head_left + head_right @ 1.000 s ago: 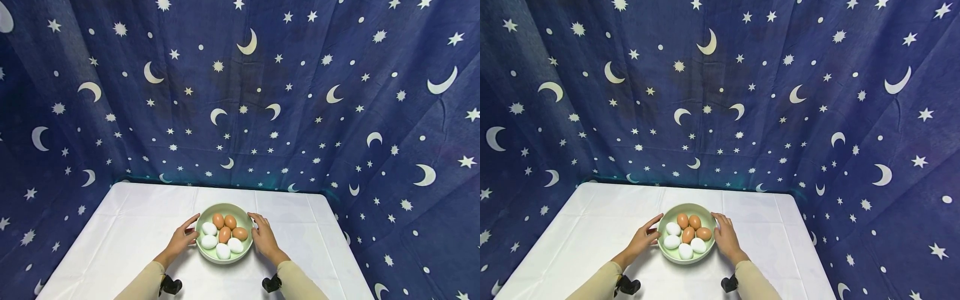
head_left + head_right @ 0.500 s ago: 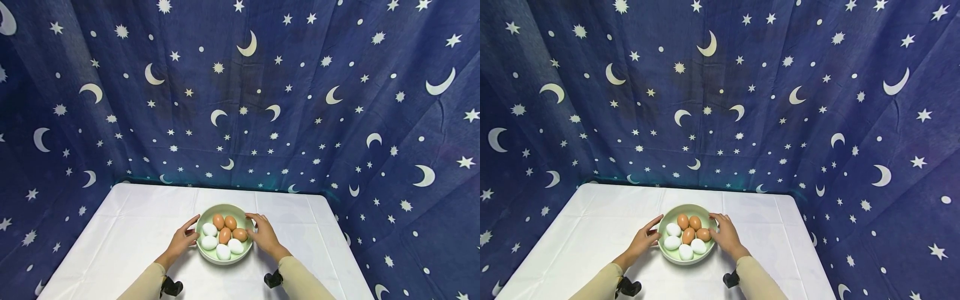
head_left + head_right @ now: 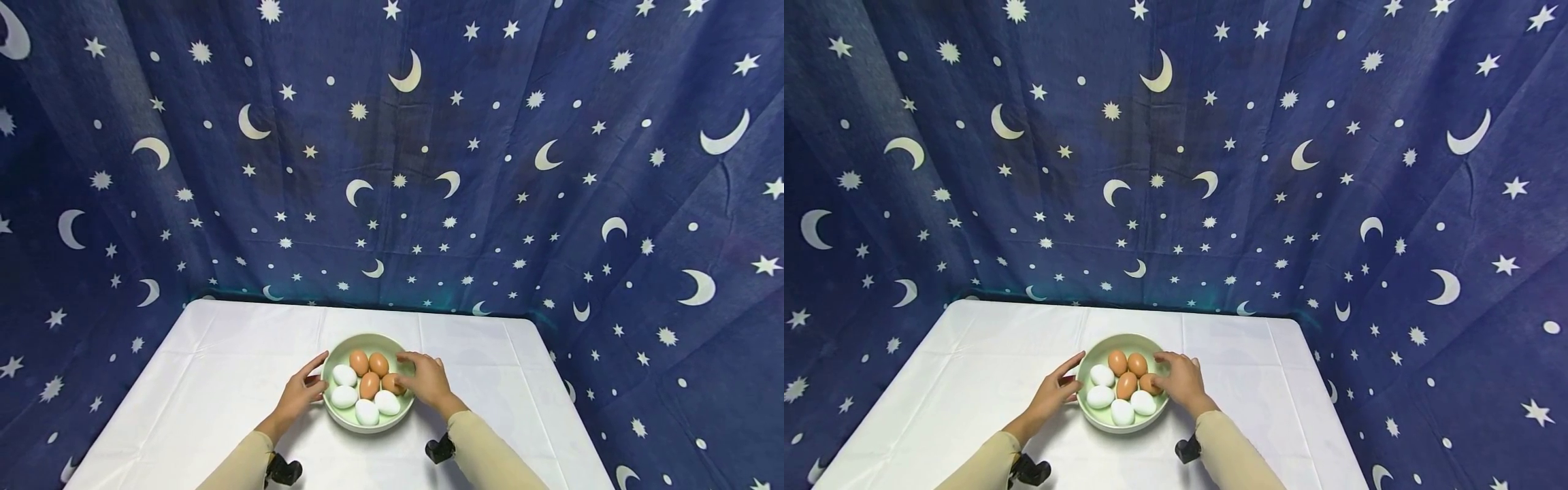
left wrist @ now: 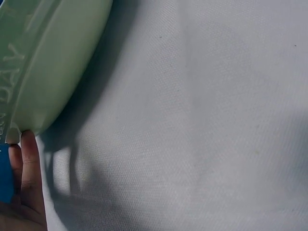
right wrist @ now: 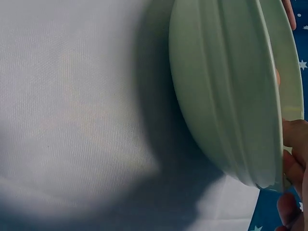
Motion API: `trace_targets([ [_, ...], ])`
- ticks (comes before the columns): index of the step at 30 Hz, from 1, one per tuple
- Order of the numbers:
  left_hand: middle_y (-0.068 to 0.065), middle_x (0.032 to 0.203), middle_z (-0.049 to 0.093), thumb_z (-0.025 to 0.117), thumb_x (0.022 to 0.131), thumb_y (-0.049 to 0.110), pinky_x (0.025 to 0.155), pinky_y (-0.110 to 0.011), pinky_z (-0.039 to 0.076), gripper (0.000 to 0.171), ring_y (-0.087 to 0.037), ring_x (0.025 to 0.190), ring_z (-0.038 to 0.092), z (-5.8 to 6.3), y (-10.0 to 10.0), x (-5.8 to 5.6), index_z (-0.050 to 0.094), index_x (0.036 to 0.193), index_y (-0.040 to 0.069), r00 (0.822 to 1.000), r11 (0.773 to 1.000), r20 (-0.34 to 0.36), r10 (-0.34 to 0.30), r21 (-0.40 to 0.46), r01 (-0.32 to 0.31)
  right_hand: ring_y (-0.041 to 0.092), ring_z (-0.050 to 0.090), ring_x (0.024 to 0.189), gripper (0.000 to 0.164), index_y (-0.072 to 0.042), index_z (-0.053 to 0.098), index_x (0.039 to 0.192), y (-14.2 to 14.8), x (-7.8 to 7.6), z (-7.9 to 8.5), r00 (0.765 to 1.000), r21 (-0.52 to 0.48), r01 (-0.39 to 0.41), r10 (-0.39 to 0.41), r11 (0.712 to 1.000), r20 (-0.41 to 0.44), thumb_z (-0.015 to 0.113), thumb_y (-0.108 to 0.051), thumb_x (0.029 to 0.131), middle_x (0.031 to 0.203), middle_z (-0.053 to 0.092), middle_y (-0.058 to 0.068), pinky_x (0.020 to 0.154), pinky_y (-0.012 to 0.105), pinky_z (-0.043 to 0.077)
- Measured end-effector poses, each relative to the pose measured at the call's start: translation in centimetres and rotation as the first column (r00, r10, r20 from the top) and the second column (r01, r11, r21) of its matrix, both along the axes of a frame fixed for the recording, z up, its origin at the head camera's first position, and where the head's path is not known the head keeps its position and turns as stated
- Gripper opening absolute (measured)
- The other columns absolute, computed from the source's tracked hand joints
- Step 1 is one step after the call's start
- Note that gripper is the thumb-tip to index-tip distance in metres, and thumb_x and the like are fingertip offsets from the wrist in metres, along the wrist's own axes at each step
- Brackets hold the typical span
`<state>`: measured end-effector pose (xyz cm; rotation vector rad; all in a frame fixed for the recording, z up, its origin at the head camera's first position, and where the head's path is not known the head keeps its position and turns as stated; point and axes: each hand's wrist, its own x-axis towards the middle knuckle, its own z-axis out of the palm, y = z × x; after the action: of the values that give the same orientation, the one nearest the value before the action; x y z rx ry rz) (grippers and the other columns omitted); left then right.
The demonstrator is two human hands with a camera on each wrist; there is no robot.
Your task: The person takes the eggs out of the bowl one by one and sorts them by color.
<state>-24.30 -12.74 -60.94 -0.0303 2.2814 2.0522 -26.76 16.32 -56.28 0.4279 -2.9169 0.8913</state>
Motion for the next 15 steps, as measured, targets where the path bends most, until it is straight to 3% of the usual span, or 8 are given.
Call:
trace_targets([
  [8,-0.018,0.150,0.044,0.061,0.088,0.000,0.072,-0.028,0.058,0.063,-0.036,0.116,0.059,0.0,0.0,0.0,0.046,0.148,0.012,1.000,1.000,0.001,0.006,-0.006,-0.006,0.021,0.058,0.097,0.048,-0.015,0.070,0.120,-0.5,0.0,-0.1,1.000,0.070,0.004,-0.004,0.998,0.005,0.081,-0.028,0.075,0.115,0.072,-0.001,0.078,0.035,0.033],
  [15,-0.021,0.149,0.044,0.060,0.088,-0.002,0.072,-0.027,0.058,0.061,-0.040,0.117,0.057,3.1,0.4,1.6,0.047,0.146,0.007,1.000,1.000,-0.014,-0.007,0.014,0.008,0.018,0.051,0.088,0.049,-0.016,0.070,0.120,-1.1,0.2,0.0,0.999,0.142,-0.009,0.004,0.990,0.037,0.080,-0.025,0.072,0.117,0.071,-0.001,0.073,0.033,0.030],
])
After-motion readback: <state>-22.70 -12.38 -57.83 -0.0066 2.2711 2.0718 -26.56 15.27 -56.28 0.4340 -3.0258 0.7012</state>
